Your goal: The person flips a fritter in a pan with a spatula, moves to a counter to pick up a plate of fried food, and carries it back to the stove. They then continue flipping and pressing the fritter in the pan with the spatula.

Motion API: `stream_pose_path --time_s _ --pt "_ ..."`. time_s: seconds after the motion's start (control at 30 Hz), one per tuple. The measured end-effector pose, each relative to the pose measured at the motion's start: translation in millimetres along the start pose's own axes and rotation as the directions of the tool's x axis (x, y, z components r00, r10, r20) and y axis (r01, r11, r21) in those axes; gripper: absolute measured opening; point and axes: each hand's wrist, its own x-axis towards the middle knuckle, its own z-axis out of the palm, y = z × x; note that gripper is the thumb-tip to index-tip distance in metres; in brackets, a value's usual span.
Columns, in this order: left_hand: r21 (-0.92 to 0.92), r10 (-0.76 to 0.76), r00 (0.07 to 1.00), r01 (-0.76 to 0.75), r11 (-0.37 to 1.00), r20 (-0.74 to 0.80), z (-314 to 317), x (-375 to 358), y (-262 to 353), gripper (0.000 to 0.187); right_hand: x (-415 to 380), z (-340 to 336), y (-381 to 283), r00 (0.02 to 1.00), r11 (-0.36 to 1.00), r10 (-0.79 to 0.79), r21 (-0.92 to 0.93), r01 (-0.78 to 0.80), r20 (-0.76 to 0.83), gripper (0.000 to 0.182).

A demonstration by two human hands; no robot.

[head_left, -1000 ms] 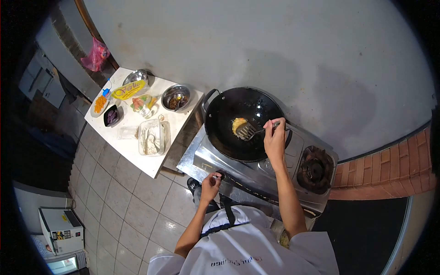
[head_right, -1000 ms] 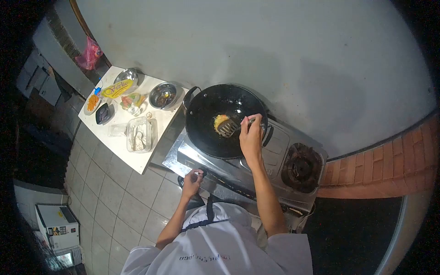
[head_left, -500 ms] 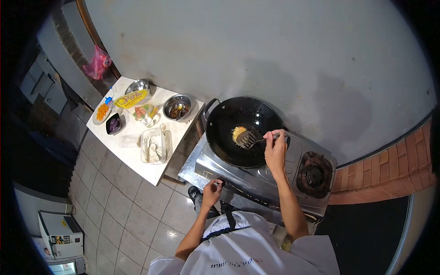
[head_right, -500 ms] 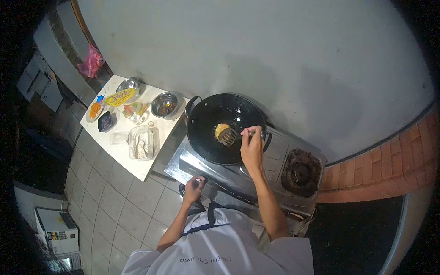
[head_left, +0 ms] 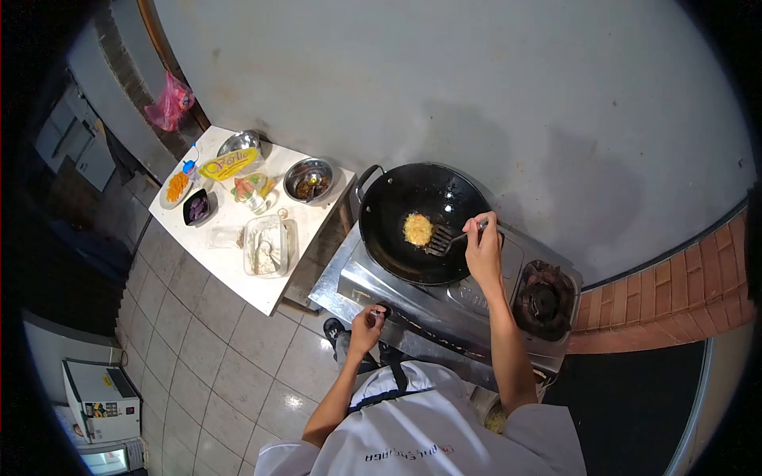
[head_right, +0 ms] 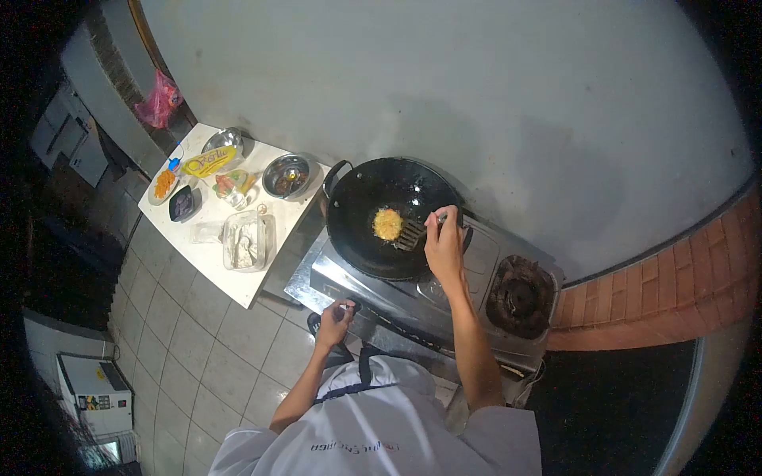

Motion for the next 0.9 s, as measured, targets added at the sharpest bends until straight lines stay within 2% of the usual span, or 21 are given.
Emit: stream_pose_path --time_s 0.1,0.27,0.33,0.5,0.63,0.7,0.83,0.9 --pt "0.015 -0.021 1.0 0.021 1.0 -0.003 -0.5 -0.9 5.2 0.01 2.8 11.5 3.0 0.998 0.999 -0.039 0.011 0.04 -0.041 0.009" --pt "0.015 -0.037 0.999 0.037 0.999 0.004 -2.0 -1.7 6.8 0.01 9.8 20.8 -8.9 1.0 0.999 0.02 0.033 -0.019 -0.02 0.008" --pt "0.007 -0.033 0.999 0.033 0.999 0.007 -1.6 -0.4 3.2 0.01 13.5 23.7 -17.7 0.998 0.998 -0.055 0.026 0.056 -0.034 0.008" --pt "-0.009 0.003 1.0 -0.002 1.0 0.013 -2.1 -0.4 1.2 0.011 20.4 30.5 -39.7 0.997 0.992 -0.08 0.099 0.08 -0.003 0.007" --pt "-0.002 -0.037 0.999 0.037 0.999 0.02 -2.0 -1.4 5.0 0.011 21.1 37.4 -48.3 0.993 0.988 -0.114 0.111 0.111 0.028 0.008" --pt "0.014 -0.005 1.0 0.005 1.0 0.005 -1.5 -1.7 8.1 0.012 22.8 40.7 -47.7 0.977 0.972 -0.212 0.109 0.207 0.037 0.009" --pt "0.034 -0.07 0.997 0.069 0.997 0.036 -5.1 -4.2 18.9 0.012 22.3 39.7 -51.0 0.984 0.985 -0.161 0.083 0.154 0.074 0.01" --pt "0.038 -0.042 0.999 0.041 0.998 0.035 -5.7 -4.6 19.4 0.012 21.2 37.2 -45.9 0.989 0.987 -0.144 0.07 0.143 0.019 0.009"
